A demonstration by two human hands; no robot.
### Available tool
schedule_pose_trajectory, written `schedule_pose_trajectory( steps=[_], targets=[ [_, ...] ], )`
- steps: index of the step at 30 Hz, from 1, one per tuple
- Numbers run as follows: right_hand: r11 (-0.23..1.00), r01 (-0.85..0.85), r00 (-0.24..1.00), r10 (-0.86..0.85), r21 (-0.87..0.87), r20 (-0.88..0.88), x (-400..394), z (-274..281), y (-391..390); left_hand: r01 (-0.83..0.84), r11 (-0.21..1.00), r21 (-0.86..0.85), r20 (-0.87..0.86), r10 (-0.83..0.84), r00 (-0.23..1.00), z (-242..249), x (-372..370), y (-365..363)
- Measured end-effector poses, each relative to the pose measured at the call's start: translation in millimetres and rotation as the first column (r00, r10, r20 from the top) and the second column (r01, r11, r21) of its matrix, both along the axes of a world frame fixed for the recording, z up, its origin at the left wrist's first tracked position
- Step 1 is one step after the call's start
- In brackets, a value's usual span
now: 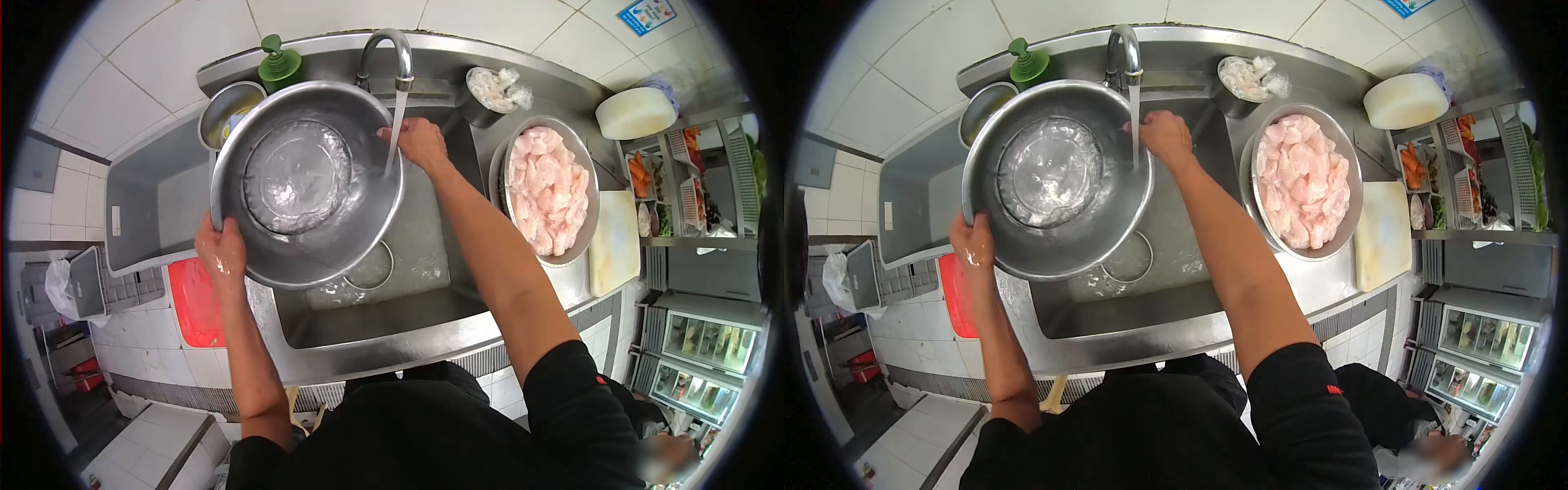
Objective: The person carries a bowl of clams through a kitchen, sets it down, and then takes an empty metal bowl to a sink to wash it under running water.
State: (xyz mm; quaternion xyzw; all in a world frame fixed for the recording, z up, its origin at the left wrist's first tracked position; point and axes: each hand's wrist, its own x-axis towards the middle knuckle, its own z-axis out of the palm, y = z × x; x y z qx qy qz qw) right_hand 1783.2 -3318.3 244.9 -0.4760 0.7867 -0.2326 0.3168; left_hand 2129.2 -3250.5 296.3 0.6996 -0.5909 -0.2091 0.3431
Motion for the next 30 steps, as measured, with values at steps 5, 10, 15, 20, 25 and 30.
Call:
schedule_pose_trajectory(
  steps=[5,10,15,20,25,30],
  targets=[
    [0.991,-0.124,0.985,0.116,0.059,0.125,-31.8,-31.7,17.0,-0.247,0.962,0.120,-0.577,0.270,0.771,-89.1,-23.1,36.8],
    [0.964,-0.261,0.909,0.230,-0.043,-0.349,-21.7,28.3,38.1,0.160,0.709,0.687,-0.696,0.578,0.427,-218.4,-48.6,58.6],
    [0.894,-0.438,0.652,0.389,0.095,-0.651,6.1,49.5,64.7,0.197,0.906,0.374,-0.852,0.252,0.459,-243.2,-64.4,-24.0],
    [0.923,-0.384,0.656,0.289,0.022,-0.697,12.6,68.6,103.4,0.312,0.913,0.262,-0.840,0.057,0.539,-133.5,-121.1,-146.1],
    [0.878,-0.445,0.677,0.203,-0.174,-0.707,7.4,83.4,141.5,0.428,0.796,0.428,-0.867,0.227,0.444,-98.2,-172.4,-213.7],
    [0.861,-0.440,0.721,0.170,-0.253,-0.672,-3.5,91.9,178.5,0.422,0.827,0.370,-0.917,0.251,0.311,-101.7,-185.1,-228.5]
  ],
)
